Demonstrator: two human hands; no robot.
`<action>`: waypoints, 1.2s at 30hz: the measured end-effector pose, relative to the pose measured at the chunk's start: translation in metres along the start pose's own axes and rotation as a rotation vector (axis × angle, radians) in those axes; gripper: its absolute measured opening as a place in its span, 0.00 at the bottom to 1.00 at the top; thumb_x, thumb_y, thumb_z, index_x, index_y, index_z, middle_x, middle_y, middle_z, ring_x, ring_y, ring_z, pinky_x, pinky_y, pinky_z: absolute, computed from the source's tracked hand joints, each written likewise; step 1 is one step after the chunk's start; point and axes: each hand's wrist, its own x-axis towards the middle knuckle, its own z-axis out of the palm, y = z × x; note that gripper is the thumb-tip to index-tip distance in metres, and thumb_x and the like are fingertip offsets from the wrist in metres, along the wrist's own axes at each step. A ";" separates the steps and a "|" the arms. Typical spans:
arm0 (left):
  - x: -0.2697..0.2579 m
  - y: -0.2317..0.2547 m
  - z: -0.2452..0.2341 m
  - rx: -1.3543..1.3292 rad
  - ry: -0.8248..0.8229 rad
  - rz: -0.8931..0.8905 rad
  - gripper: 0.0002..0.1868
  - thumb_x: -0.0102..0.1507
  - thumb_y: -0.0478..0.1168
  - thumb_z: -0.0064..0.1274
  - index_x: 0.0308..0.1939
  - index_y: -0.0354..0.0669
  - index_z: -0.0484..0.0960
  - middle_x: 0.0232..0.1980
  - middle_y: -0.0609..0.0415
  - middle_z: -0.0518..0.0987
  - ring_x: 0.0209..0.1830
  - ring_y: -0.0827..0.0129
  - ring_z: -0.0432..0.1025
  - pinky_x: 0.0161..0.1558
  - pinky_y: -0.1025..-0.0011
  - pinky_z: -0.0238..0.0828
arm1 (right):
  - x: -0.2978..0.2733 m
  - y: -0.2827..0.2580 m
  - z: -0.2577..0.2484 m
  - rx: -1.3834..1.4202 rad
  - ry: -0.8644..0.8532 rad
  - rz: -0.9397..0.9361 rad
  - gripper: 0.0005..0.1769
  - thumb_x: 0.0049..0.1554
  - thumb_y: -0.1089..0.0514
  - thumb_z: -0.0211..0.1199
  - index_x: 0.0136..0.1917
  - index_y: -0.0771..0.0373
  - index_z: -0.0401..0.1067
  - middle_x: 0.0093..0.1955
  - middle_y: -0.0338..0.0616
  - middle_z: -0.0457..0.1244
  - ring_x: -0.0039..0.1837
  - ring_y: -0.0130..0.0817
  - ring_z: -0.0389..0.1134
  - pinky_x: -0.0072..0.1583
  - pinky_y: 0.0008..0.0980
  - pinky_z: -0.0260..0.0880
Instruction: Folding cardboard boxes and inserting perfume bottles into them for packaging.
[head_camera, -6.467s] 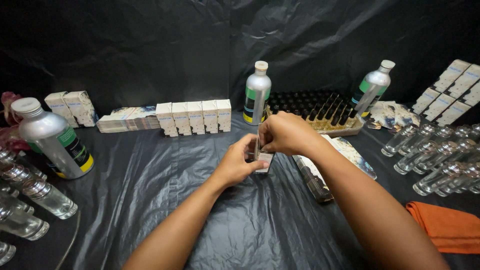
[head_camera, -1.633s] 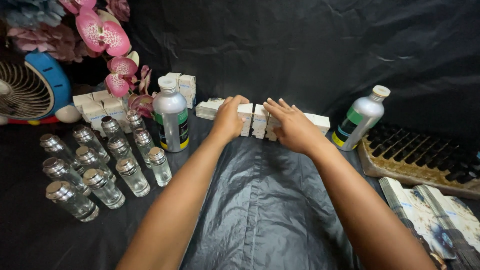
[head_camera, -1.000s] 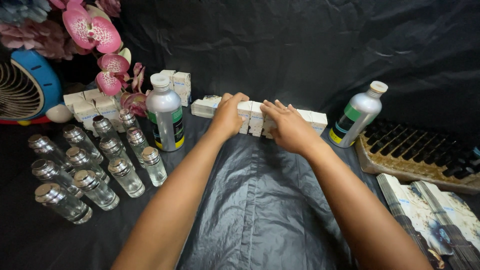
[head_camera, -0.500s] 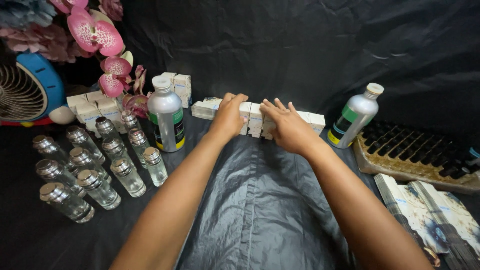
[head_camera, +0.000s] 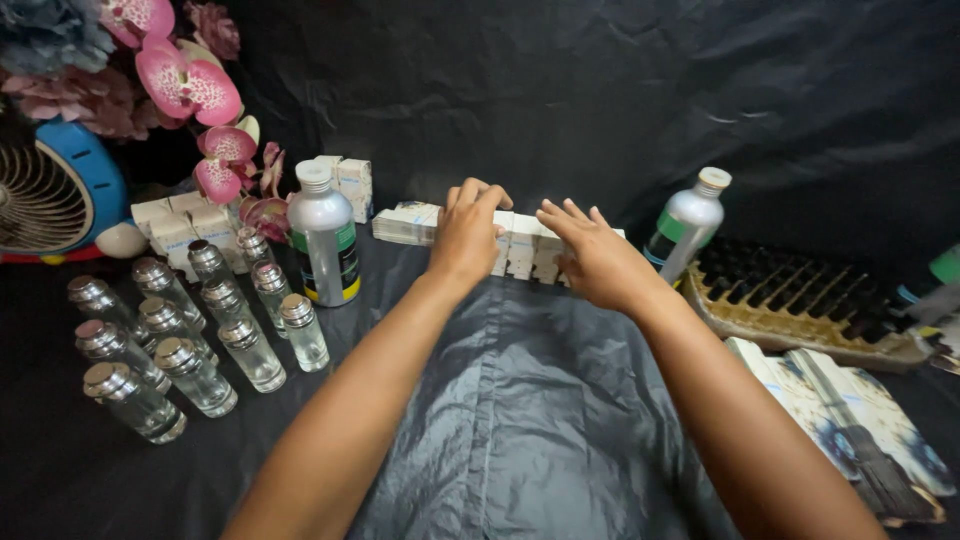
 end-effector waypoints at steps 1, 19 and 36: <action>-0.001 0.003 0.001 -0.001 -0.001 0.004 0.16 0.60 0.33 0.60 0.51 0.49 0.78 0.53 0.53 0.70 0.62 0.52 0.65 0.59 0.51 0.67 | -0.006 0.004 -0.001 -0.001 0.003 0.004 0.39 0.55 0.67 0.60 0.79 0.58 0.57 0.78 0.53 0.56 0.81 0.55 0.49 0.78 0.62 0.42; -0.042 0.171 0.091 -0.332 0.001 0.470 0.05 0.61 0.42 0.54 0.37 0.51 0.74 0.35 0.55 0.73 0.42 0.53 0.76 0.44 0.61 0.76 | -0.160 0.043 -0.062 -0.059 0.127 0.282 0.11 0.57 0.55 0.63 0.54 0.53 0.74 0.55 0.44 0.71 0.63 0.50 0.70 0.61 0.52 0.73; -0.090 0.231 0.184 -0.327 -0.313 0.519 0.05 0.61 0.36 0.50 0.32 0.48 0.80 0.43 0.54 0.78 0.50 0.57 0.74 0.47 0.64 0.77 | -0.254 0.065 -0.043 -0.149 -0.205 0.843 0.17 0.50 0.42 0.69 0.46 0.54 0.82 0.46 0.50 0.72 0.55 0.54 0.75 0.54 0.52 0.76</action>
